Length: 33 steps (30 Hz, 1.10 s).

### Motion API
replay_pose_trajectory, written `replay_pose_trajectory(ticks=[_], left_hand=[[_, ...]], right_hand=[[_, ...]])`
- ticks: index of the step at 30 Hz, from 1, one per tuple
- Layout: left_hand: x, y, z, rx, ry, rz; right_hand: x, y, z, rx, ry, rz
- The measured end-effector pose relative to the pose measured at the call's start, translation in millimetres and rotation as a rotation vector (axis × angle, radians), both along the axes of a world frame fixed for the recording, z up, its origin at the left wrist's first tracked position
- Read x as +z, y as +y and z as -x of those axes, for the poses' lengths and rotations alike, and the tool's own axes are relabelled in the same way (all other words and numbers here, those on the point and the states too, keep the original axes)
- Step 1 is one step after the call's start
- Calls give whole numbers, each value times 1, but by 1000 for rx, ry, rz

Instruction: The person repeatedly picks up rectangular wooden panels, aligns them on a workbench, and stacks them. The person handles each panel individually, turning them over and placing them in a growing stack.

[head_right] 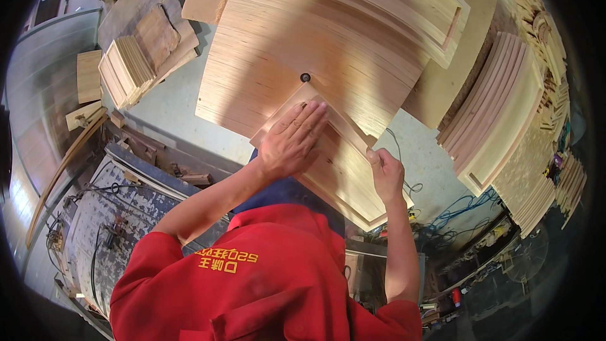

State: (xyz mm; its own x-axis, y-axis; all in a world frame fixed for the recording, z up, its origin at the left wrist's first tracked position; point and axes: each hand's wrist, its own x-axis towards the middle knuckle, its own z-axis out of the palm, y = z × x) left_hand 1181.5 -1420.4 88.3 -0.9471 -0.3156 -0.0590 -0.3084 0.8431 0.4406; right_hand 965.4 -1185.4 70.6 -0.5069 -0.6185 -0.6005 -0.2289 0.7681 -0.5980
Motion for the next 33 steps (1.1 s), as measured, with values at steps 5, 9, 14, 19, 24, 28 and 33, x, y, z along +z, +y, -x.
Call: replay_pose_trajectory(ticks=[5,9,14,19,24,28,33], left_hand=[[-1,-6,2,-35,-2,27],[-1,-21,10,-105,28,28],[-6,-43,27,-213,120,5],[-19,-59,53,-346,185,-37],[-27,-60,81,-431,270,-144],[-30,-59,98,-500,287,-202],[-34,-51,117,-541,356,-258]], right_hand=[[-3,3,-1,-7,-3,-1],[-2,2,-8,-62,-6,18],[-4,6,-14,-161,-46,39],[-5,13,-20,-362,-116,90],[-14,32,-24,-487,-97,93],[-8,33,-29,-478,-6,128],[-10,50,-32,-458,81,81]])
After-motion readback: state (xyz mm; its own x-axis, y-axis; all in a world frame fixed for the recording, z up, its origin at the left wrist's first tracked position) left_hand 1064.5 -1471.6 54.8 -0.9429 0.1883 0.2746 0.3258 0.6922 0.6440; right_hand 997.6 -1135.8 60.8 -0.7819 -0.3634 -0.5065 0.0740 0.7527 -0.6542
